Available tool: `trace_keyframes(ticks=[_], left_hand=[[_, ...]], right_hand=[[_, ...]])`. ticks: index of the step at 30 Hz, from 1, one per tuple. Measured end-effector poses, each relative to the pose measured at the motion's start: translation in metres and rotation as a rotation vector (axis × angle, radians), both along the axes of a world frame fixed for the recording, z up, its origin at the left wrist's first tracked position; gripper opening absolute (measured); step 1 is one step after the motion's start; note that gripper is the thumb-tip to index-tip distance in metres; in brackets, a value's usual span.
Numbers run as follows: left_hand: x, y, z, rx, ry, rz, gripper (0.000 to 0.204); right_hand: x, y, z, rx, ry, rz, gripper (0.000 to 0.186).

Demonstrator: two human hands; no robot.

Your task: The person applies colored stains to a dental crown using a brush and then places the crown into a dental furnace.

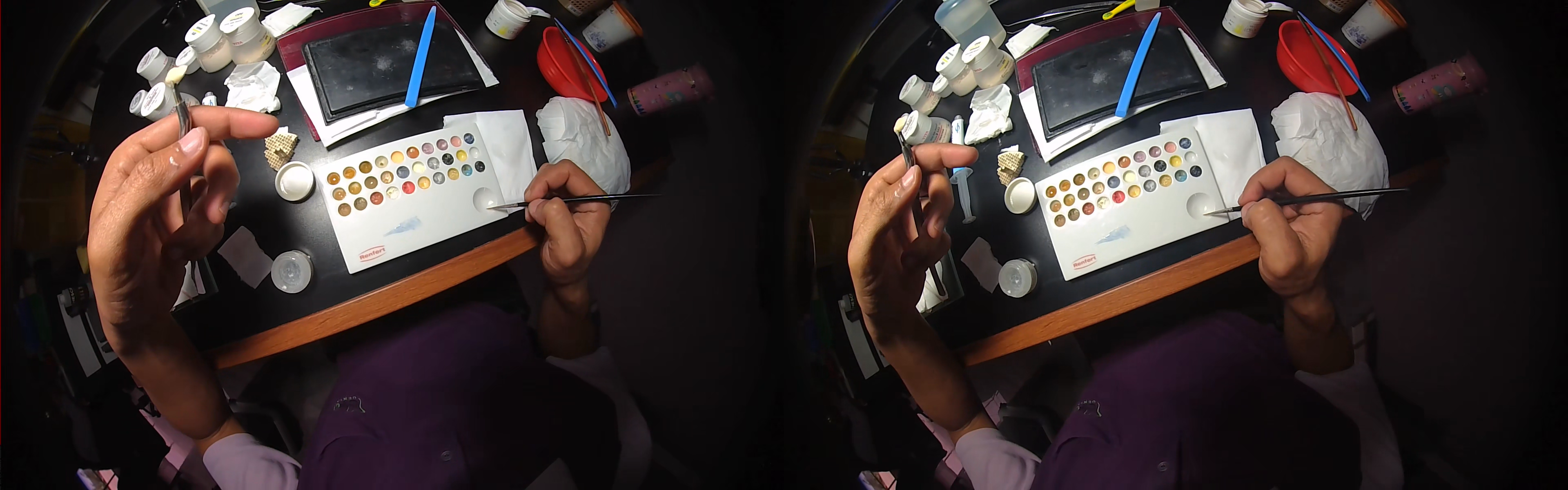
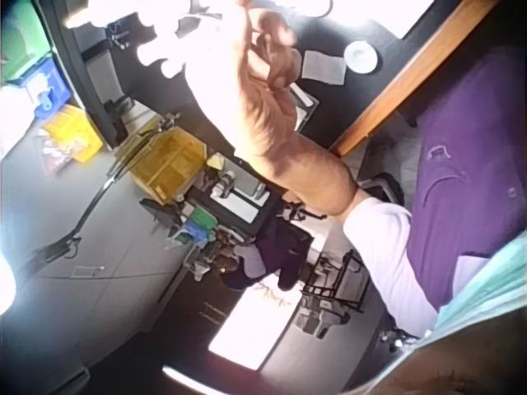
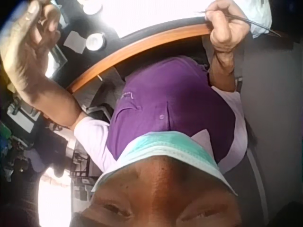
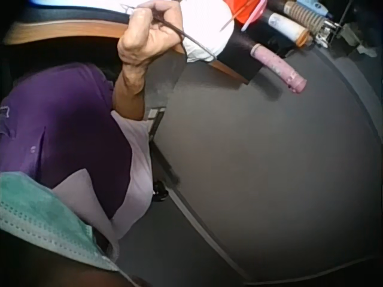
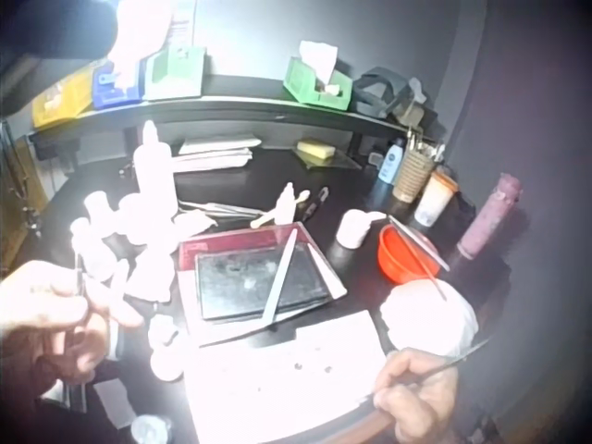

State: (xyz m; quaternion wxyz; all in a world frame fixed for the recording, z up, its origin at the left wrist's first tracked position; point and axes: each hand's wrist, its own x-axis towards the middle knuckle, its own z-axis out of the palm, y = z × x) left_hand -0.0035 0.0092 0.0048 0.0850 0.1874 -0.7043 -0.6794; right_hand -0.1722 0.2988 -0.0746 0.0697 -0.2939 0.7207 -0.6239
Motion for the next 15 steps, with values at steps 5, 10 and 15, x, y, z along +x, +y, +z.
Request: trace_keyframes(ticks=[5,10,15], left_hand=[[0.0002,-0.0025,-0.0025,-0.008,0.002,-0.019,0.049],[0.0002,-0.0021,-0.0012,-0.009,-0.003,-0.022,0.049],[-0.0013,-0.0007,-0.0025,-0.010,0.007,-0.015,0.048]], right_hand=[[0.0010,-0.0015,-0.0026,-0.007,0.015,0.008,0.006],[0.0030,-0.0022,-0.0014,0.016,-0.017,0.021,0.004],[0.0021,-0.0012,-0.0041,-0.016,-0.014,0.014,0.006]])
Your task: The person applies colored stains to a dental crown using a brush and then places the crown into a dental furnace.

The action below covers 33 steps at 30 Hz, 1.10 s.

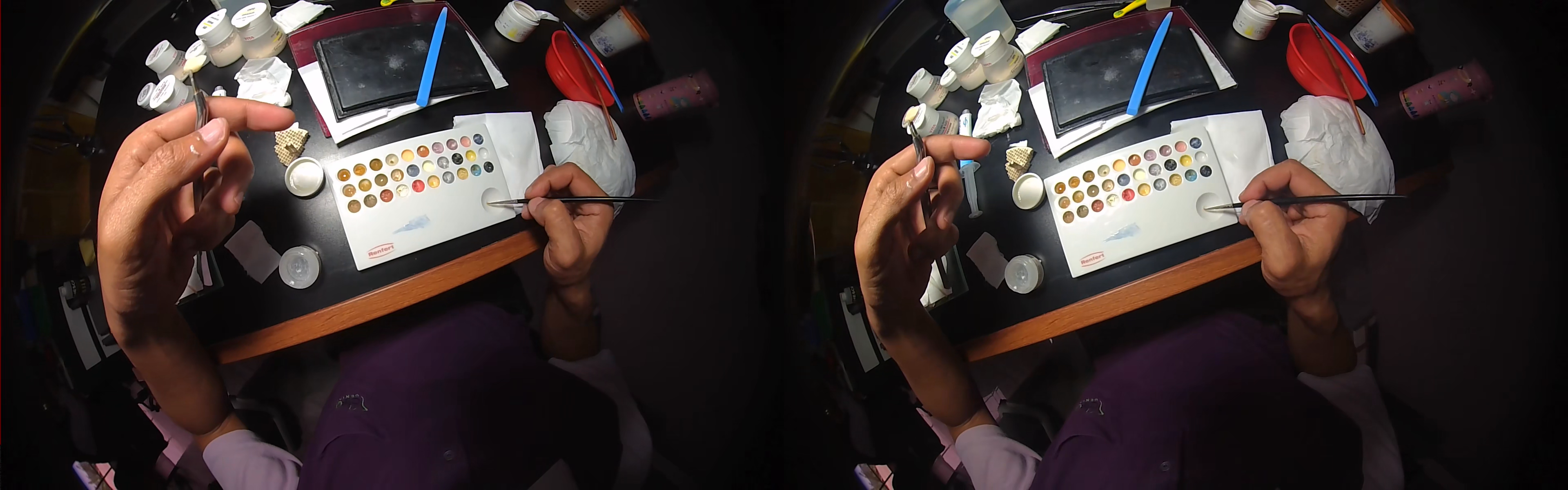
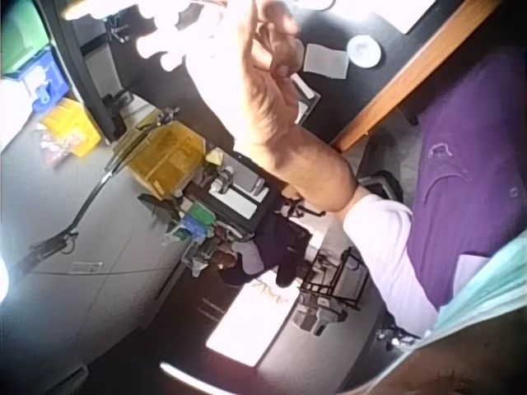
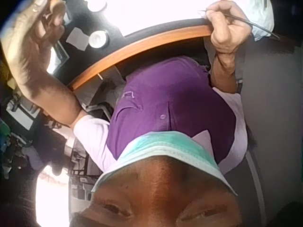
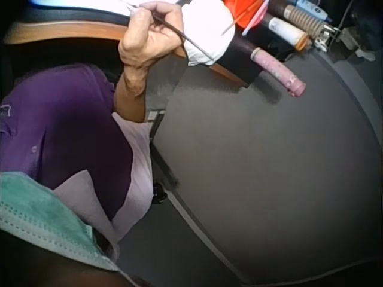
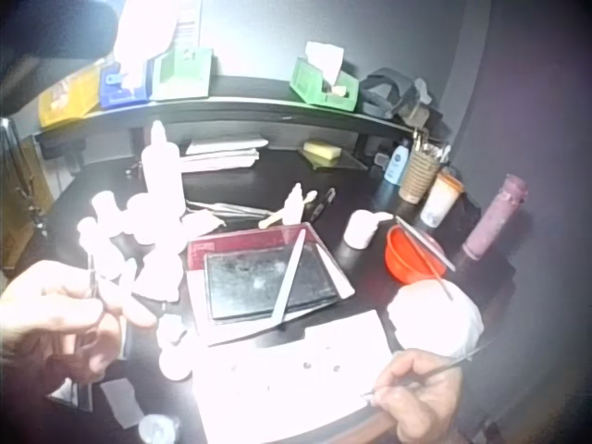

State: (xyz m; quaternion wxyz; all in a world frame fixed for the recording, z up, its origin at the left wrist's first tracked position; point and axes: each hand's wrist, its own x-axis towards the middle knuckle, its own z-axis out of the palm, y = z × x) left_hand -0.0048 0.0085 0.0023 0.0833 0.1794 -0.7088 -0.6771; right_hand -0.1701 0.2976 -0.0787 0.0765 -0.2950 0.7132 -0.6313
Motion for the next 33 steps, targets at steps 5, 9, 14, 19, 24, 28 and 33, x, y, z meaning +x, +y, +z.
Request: trace_keyframes(ticks=[5,9,14,19,24,28,33], left_hand=[[0.000,-0.001,0.001,-0.021,-0.013,0.003,0.049],[0.003,-0.004,0.003,-0.049,-0.020,-0.015,0.049],[0.001,-0.010,0.003,0.136,0.062,-0.079,0.052],[0.002,-0.009,-0.007,0.518,0.210,-0.196,0.054],[-0.002,0.009,-0.002,0.729,0.206,-0.146,0.059],[-0.001,0.013,-0.011,0.868,0.269,-0.158,0.045],[0.004,0.015,-0.012,0.869,0.270,-0.169,0.037]], right_hand=[[-0.001,0.000,0.004,0.000,-0.006,-0.015,0.009],[0.005,-0.003,0.005,-0.017,0.006,-0.010,0.010],[0.019,-0.017,0.016,-0.212,0.179,0.110,0.015],[0.029,-0.071,0.046,-0.376,0.499,0.282,0.020],[0.042,-0.124,0.057,-0.521,0.579,0.247,0.026],[0.047,-0.137,0.057,-0.525,0.600,0.233,0.018],[0.051,-0.140,0.046,-0.464,0.587,0.279,0.019]])
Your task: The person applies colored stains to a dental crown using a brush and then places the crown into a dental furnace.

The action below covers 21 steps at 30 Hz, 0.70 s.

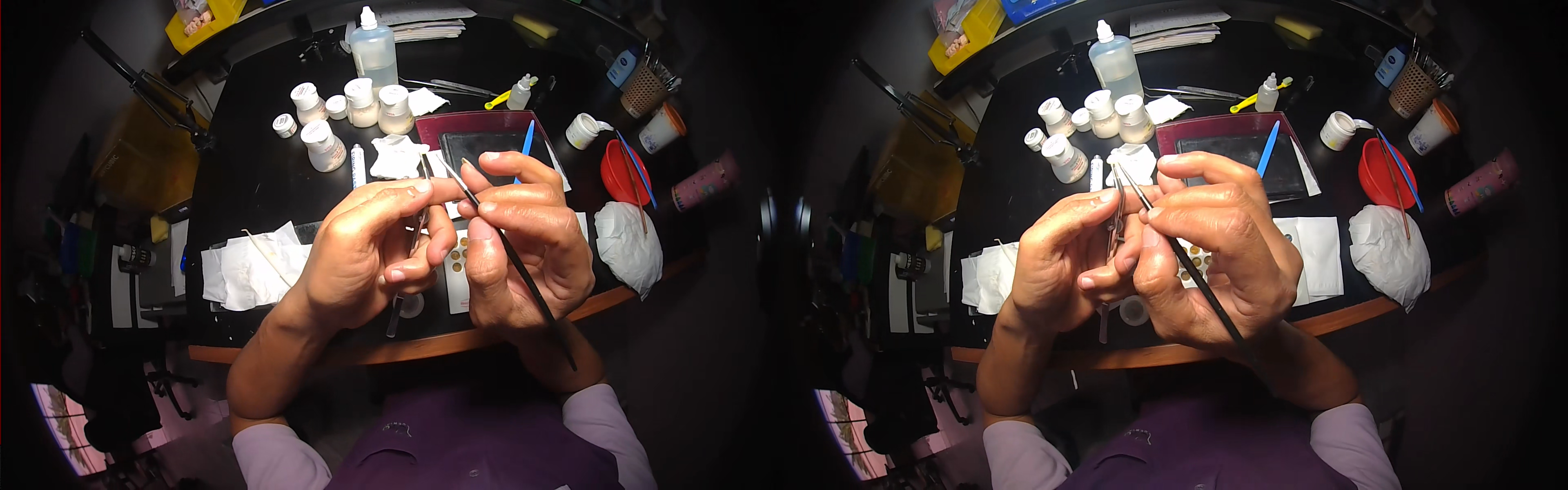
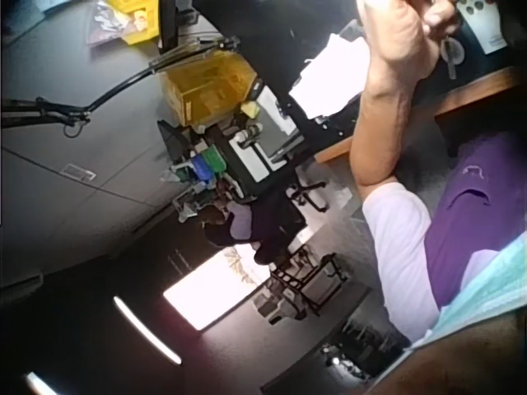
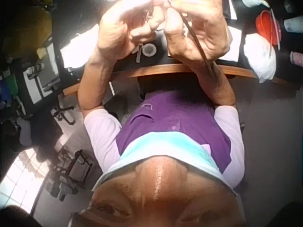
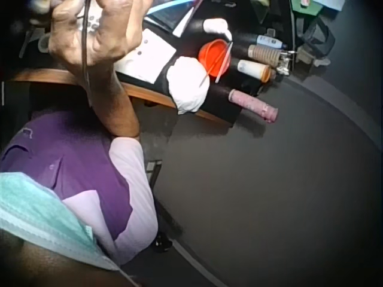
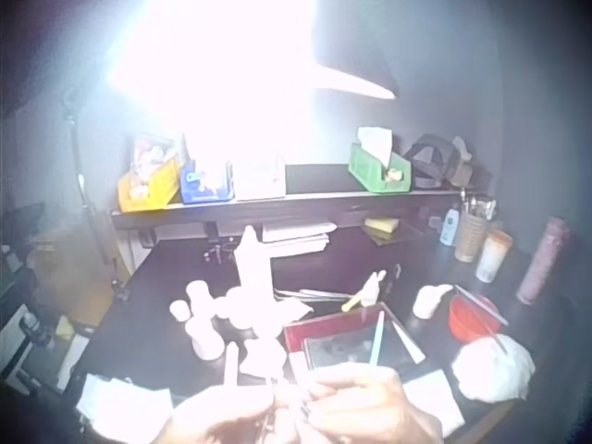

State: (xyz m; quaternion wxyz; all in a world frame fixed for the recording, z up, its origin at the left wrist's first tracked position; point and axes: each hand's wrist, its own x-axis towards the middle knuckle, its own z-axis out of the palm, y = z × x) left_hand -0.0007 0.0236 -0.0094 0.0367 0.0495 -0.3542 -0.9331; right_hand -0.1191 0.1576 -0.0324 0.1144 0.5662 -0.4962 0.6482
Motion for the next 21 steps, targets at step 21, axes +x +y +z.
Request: trace_keyframes(ticks=[21], left_hand=[[-0.002,0.001,0.000,-0.014,-0.015,-0.006,0.031]], right_hand=[[-0.005,-0.010,-0.004,-0.083,0.047,-0.136,0.011]])
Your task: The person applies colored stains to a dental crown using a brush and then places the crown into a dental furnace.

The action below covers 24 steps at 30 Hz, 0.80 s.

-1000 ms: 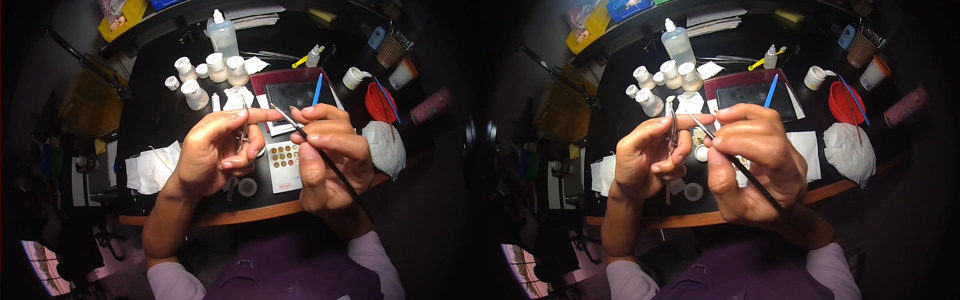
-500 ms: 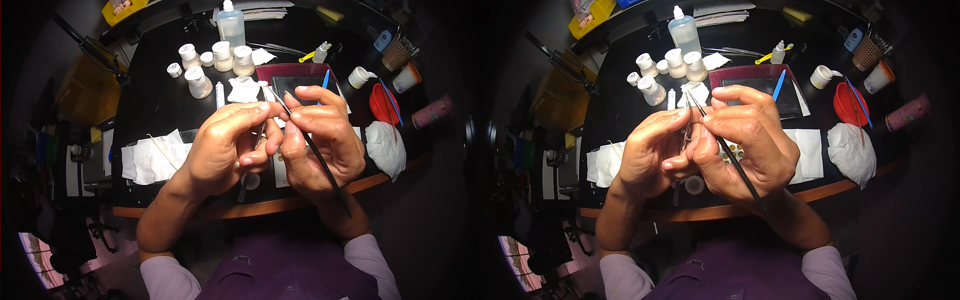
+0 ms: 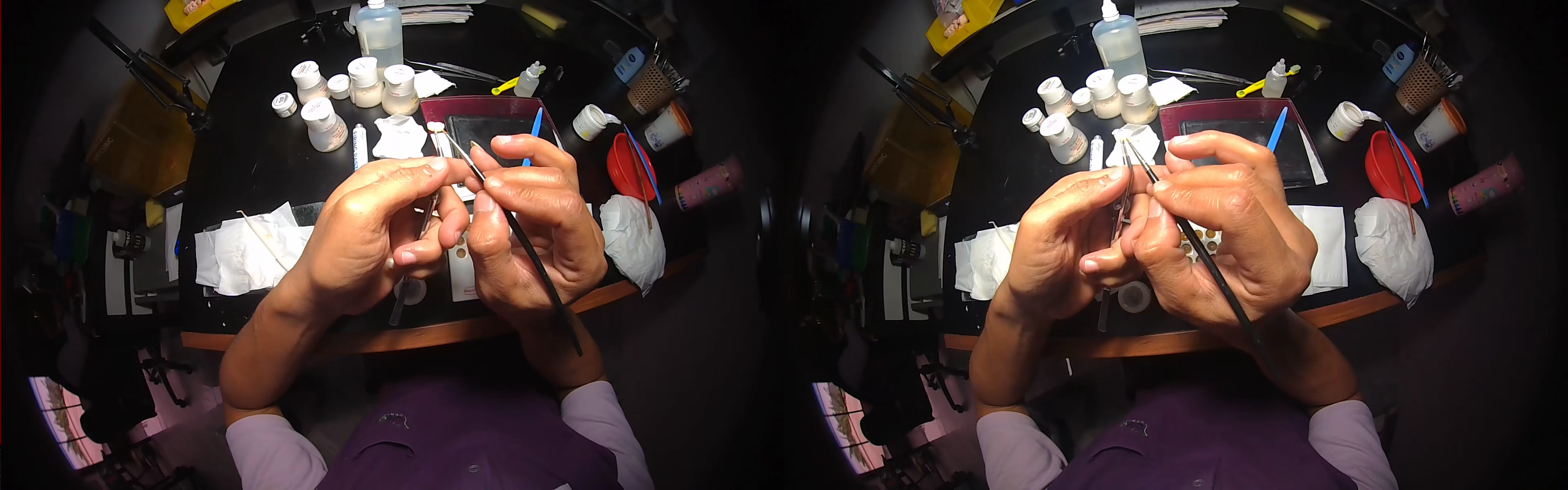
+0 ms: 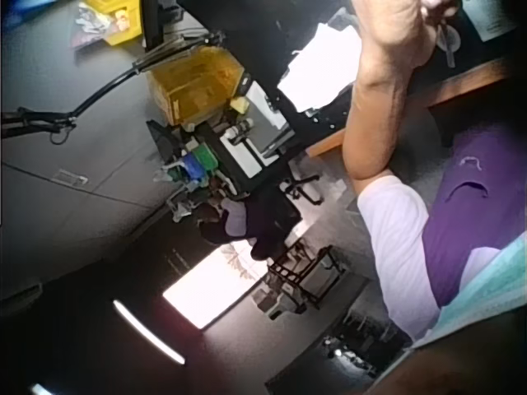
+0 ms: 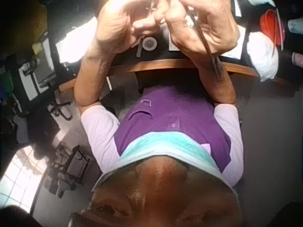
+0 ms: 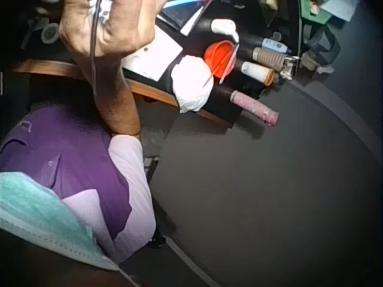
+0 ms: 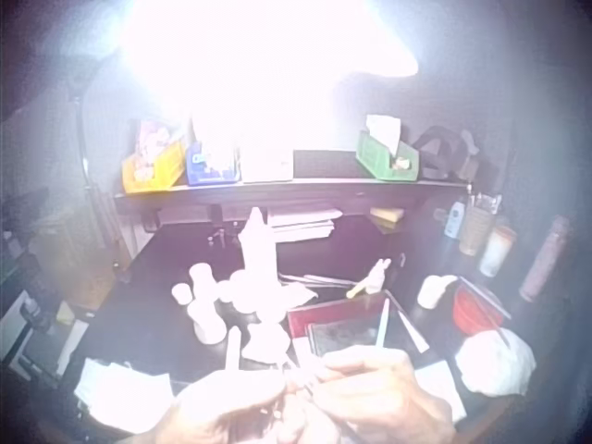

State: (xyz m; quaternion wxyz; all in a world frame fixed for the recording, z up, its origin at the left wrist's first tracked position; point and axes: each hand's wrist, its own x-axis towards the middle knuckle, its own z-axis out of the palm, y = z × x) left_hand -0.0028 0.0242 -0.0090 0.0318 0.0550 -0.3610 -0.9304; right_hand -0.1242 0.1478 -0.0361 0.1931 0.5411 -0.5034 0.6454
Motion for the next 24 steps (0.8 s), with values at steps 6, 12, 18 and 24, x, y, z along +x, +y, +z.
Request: trace_keyframes(ticks=[6,12,18,24], left_hand=[[-0.0015,-0.0024,-0.0047,0.011,0.047,-0.029,0.032],[0.0002,-0.0014,-0.0021,0.006,0.019,-0.010,0.032],[-0.0010,-0.0009,-0.0020,0.005,0.020,-0.015,0.033],[-0.0004,-0.0017,-0.0029,0.001,0.023,-0.024,0.033]], right_hand=[[-0.0013,-0.0032,-0.0003,-0.016,0.021,-0.001,0.011],[-0.0013,0.0051,-0.0025,0.067,0.018,0.111,0.018],[-0.0024,-0.0009,-0.0012,0.005,0.023,0.026,0.012],[-0.0010,0.0032,-0.0023,0.028,0.005,0.068,0.015]])
